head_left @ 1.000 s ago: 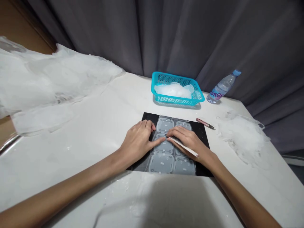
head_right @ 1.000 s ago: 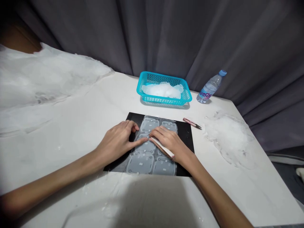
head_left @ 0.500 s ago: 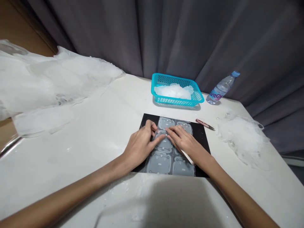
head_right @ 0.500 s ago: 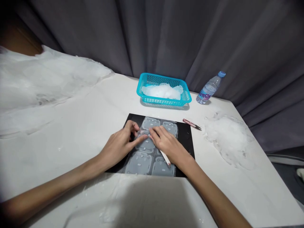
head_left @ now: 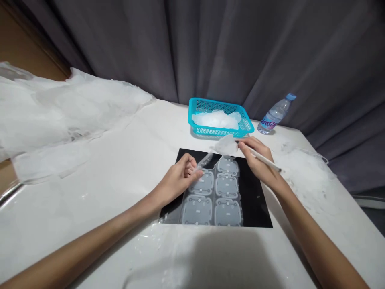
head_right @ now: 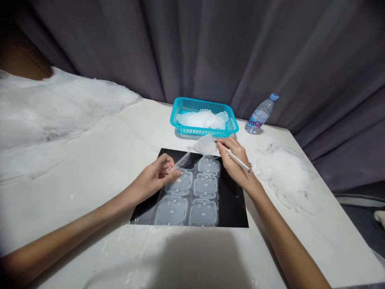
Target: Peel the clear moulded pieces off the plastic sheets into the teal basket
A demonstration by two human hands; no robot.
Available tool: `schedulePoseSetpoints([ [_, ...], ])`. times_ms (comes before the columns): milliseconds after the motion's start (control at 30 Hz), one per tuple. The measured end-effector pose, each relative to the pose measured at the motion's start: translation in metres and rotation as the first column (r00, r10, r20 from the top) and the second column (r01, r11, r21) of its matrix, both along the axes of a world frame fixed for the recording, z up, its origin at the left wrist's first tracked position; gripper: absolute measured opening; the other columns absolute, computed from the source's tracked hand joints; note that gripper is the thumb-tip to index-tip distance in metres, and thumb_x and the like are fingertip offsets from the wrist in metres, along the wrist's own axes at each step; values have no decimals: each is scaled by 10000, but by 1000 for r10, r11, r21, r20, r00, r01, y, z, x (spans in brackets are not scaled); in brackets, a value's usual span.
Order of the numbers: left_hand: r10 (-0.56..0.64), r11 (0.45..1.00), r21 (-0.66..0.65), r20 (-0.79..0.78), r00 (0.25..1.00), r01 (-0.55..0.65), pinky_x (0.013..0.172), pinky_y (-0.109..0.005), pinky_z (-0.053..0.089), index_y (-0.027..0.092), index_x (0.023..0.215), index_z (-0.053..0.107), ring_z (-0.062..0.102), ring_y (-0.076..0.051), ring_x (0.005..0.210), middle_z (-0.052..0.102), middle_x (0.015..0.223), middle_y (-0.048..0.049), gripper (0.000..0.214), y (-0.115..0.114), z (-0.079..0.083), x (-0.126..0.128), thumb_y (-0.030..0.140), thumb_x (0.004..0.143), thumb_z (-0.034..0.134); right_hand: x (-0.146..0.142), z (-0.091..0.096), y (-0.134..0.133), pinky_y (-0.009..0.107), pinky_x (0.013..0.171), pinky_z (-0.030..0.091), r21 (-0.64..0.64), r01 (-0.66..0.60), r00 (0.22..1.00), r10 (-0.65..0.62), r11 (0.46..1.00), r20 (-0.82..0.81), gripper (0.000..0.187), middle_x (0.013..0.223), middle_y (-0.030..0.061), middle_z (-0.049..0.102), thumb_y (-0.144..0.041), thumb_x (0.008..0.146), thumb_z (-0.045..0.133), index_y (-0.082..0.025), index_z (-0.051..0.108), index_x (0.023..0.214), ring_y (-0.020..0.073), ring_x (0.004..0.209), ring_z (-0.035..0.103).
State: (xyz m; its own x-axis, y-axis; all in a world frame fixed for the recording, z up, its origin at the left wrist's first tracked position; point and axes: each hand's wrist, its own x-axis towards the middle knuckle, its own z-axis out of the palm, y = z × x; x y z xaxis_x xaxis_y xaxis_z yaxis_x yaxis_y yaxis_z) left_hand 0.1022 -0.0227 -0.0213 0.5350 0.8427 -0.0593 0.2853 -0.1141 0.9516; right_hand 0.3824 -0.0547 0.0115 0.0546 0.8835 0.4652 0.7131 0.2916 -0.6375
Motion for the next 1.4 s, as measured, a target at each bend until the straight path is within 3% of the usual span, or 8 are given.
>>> schedulePoseSetpoints([
  [133, 225, 923, 343, -113, 968, -175, 765, -333, 451, 221, 915, 551, 559, -200, 845, 603, 920, -24, 334, -11, 20, -1, 535, 936, 663, -41, 8, -40, 379, 930, 523, -18, -85, 996, 85, 996, -31, 217, 1024, 79, 709, -267, 1047, 544, -225, 745, 1118, 233, 999, 670],
  [333, -47, 989, -135, 83, 995, 58, 774, -315, 496, 188, 987, 691, 668, -219, 879, 720, 954, -46, 397, -10, 16, 5, 565, 992, 566, -65, 16, -65, 346, 894, 567, -335, -481, 873, 477, 810, -100, 358, 1037, 51, 696, -307, 1076, 523, -303, 644, 1412, 194, 953, 668],
  [533, -112, 968, -209, 132, 985, 138, 714, -272, 473, 207, 1124, 617, 696, -191, 823, 772, 922, -38, 288, -6, 7, 1, 461, 989, 635, -42, 17, -40, 469, 1081, 462, -81, -179, 980, 185, 980, 74, 403, 1214, 101, 626, -363, 1118, 379, -278, 762, 1210, 258, 1194, 545],
  [733, -96, 995, 19, -3, 995, 96, 568, -247, 390, 225, 987, 532, 579, -142, 615, 687, 765, 19, 264, -9, 8, 0, 483, 1023, 572, -67, -9, -22, 381, 901, 507, -273, -351, 929, 370, 896, 22, 294, 1047, 74, 720, -409, 1084, 498, -222, 719, 1138, 230, 996, 599],
  [900, -242, 896, 346, -149, 959, 279, 717, -372, 554, 248, 904, 572, 675, -213, 749, 701, 851, -40, 199, -21, 12, -7, 335, 1054, 474, -67, -24, -8, 314, 754, 482, -314, -189, 982, 174, 930, -77, 316, 815, 32, 727, -408, 1040, 553, -203, 725, 872, 201, 791, 625],
  [1033, -335, 853, 397, -82, 939, 339, 951, -488, 585, 261, 929, 603, 733, -284, 1007, 763, 1006, -95, 109, -41, 12, -13, 290, 1010, 537, -57, -36, 8, 360, 825, 478, -282, 24, 1000, -26, 959, -3, 294, 919, 104, 721, -357, 1037, 493, -193, 663, 859, 252, 919, 634],
  [1200, 10, 999, -46, 156, 988, -3, 599, -295, 548, 246, 997, 511, 628, -159, 613, 655, 700, 17, 207, -33, 19, -8, 445, 1040, 550, -30, -30, 24, 330, 764, 508, -384, -154, 988, 141, 910, -61, 267, 860, 55, 738, -429, 959, 628, -180, 718, 924, 211, 811, 665],
  [1400, 129, 881, -464, 414, 901, 87, 653, -256, 563, 212, 931, 536, 578, -99, 623, 596, 734, 34, 314, -15, 25, -1, 474, 956, 708, 0, 8, 20, 362, 815, 519, -469, -269, 962, 216, 841, -165, 352, 979, 71, 736, -497, 962, 626, -166, 713, 1044, 216, 886, 670],
])
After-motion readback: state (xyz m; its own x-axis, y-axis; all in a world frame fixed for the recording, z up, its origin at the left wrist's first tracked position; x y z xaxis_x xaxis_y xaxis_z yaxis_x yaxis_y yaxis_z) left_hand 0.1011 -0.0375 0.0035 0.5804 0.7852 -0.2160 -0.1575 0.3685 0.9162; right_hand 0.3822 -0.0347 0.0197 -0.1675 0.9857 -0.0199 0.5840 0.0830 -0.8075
